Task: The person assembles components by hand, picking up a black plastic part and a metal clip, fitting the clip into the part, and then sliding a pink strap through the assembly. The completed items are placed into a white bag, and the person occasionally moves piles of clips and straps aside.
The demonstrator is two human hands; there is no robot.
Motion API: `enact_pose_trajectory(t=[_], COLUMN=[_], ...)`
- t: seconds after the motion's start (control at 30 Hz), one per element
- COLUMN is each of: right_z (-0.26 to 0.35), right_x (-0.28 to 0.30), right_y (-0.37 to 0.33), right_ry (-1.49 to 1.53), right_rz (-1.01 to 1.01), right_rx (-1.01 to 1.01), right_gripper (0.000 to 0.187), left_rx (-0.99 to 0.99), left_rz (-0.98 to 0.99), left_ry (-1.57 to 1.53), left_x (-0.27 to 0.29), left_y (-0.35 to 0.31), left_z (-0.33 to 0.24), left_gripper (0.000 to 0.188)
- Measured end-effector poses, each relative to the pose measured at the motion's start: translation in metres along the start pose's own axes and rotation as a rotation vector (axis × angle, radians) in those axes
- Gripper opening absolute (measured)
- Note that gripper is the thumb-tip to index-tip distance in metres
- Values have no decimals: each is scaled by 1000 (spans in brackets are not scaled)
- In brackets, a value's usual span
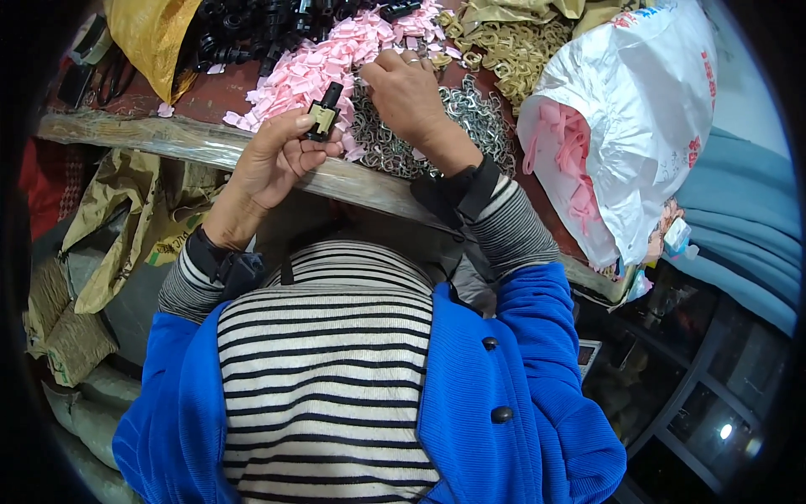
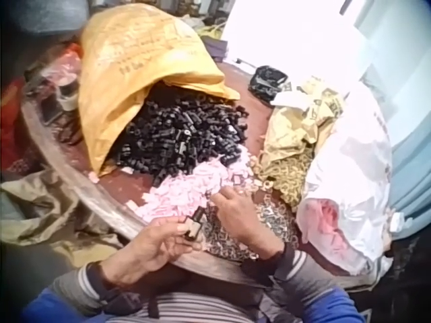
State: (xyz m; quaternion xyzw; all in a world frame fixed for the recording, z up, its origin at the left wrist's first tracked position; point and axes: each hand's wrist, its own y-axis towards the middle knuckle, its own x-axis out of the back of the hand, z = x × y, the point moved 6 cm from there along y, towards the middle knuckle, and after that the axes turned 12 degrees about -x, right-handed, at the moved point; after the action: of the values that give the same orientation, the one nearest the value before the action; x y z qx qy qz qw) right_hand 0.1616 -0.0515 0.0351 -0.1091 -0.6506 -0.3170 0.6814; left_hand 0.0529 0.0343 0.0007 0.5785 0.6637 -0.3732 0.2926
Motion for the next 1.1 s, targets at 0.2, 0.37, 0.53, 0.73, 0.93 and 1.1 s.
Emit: enact_pose_trajectory(t=[0.2,0.37,0.53,0.73,0.93,1.1], right_z=[-11,-25,-4,10,1,11], right_x=[-5,-5,4,14,13,25], right_y=[-6,-25,-35,-42,-49,-46], right_ry=[229,744,1149,1247,1169,1317], right_rz=[46,278,239,171,103,134], right_rx=[-112,-575,-666,-656,-642,-561], right_gripper=[12,11,13,18,20,20], left_rx=[-61,-69,-55,-69,-75,-56], left_rz=[-70,-107,-141,-145,-149,-132], left_ry=[52,71,77,68,78,101], left_x=[3,5,1,1,4,2], left_y=[4,6,5,6,6,4], left_z=[-4,1,6,9,10,8], left_gripper=[22,22,21,21,22,23])
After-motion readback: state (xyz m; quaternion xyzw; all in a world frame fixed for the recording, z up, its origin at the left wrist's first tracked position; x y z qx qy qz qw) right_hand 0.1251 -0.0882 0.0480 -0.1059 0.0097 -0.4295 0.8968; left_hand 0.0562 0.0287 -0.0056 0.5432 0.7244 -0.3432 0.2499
